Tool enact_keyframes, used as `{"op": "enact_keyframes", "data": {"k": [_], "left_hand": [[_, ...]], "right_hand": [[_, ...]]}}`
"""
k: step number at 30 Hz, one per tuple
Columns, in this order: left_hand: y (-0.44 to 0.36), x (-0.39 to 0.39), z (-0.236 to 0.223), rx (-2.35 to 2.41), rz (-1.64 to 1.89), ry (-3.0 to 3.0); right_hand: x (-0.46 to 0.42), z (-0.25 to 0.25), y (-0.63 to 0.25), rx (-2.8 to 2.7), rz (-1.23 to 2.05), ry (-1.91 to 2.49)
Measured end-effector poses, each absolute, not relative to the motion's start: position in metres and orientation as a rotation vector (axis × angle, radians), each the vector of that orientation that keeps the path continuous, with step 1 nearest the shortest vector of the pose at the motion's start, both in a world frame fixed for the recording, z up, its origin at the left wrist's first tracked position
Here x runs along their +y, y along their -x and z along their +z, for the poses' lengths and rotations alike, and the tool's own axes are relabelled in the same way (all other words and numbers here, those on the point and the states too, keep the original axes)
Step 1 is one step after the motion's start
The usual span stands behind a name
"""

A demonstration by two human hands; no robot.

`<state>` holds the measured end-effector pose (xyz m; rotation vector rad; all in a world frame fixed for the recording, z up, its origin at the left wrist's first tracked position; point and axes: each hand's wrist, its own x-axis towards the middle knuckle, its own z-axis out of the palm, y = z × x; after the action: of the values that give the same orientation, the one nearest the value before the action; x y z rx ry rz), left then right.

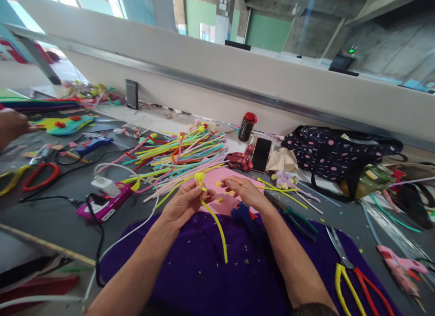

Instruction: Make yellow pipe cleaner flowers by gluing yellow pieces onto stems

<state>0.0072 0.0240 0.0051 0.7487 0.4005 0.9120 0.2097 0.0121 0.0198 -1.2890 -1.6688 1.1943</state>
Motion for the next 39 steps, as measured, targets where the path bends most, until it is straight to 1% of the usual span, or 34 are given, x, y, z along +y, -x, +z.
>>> {"op": "enact_keyframes", "data": {"k": [6,16,20,25,39], "left_hand": [[-0.007,0.021,0.007,0.286,0.847,-0.735],[-0.009,0.024,0.005,0.206,0.812,-0.718],[-0.010,0.025,0.004,0.271,0.851,-0.721],[-0.011,0.029,0.002,0.496,0.974,-0.662],[-0.025,0.034,-0.014,0.732,1.055,-0.720]], "right_hand": [[0.009,0.020,-0.207,-1.660,1.303,1.174],[0.008,0.016,-0.199,-1.665,1.320,1.159],[0.008,0.013,-0.200,-1.682,1.279,1.170],[0.007,0.016,-0.199,-1.667,1.287,1.162],[-0.006,0.035,-0.192,-1.920,1.194,1.078]]}}
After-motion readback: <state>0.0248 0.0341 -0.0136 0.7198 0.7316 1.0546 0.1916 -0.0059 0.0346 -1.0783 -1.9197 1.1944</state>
